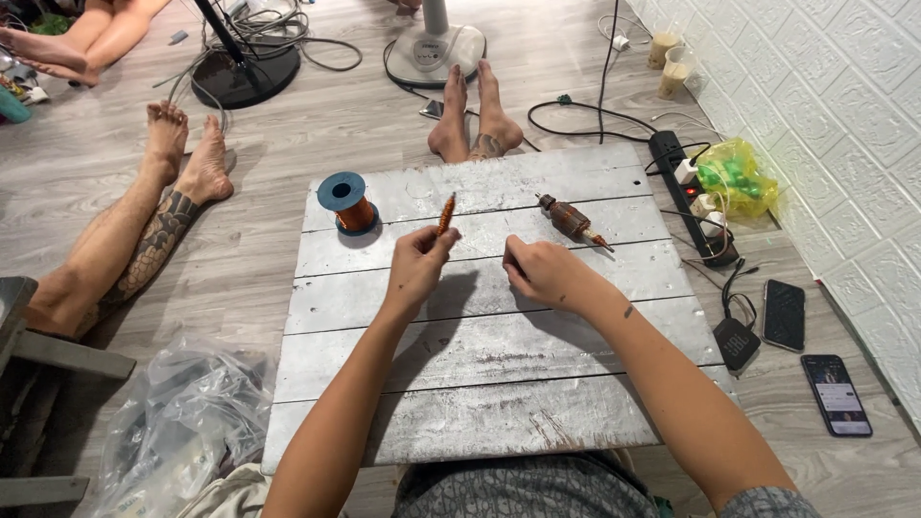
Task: The person winds copper wire around a component by hand, turning the component to layer the wire evenly and pulling the wire tight from a spool.
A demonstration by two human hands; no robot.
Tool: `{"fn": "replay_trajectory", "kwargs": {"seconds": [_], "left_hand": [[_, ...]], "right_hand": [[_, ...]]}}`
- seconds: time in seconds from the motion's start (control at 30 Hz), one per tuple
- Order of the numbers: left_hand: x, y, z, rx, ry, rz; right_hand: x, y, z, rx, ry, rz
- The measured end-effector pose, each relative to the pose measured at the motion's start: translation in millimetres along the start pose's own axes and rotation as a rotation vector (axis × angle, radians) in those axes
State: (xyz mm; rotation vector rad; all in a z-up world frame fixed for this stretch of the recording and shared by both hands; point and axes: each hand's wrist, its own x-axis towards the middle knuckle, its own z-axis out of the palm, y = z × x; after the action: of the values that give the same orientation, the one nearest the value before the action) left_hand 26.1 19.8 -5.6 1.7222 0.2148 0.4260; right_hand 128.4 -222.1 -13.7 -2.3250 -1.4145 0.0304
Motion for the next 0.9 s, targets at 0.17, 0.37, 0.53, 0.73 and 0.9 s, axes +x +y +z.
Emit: {"fn": "replay_trajectory", "kwargs": {"seconds": [0.17,0.37,0.53,0.73,0.9], "left_hand": [[6.7,-3.0,-10.0,-0.06,-0.003,-0.027],[1.4,5.0,-7.9,0.102,0.059,0.107],[-13.8,11.2,8.4,0.198,0.001,0.274],[-21.3,7.2,16.8,0.295,-0.144,0.35],[-15.8,9.9,-2.6,0.016,-0.283,0.26]], "right_hand": [[0.7,4.4,0.7,0.094,-0.023,0.033],[1.2,8.4,2.0,0.027,0.033,0.011],[6.6,-13.9,-1.8,0.033,0.148,-0.119],[7.9,-23.0,22.4,0.151,0.188,-0.212],[6.0,-37.1,1.8,0.538,0.219,-0.164]]}}
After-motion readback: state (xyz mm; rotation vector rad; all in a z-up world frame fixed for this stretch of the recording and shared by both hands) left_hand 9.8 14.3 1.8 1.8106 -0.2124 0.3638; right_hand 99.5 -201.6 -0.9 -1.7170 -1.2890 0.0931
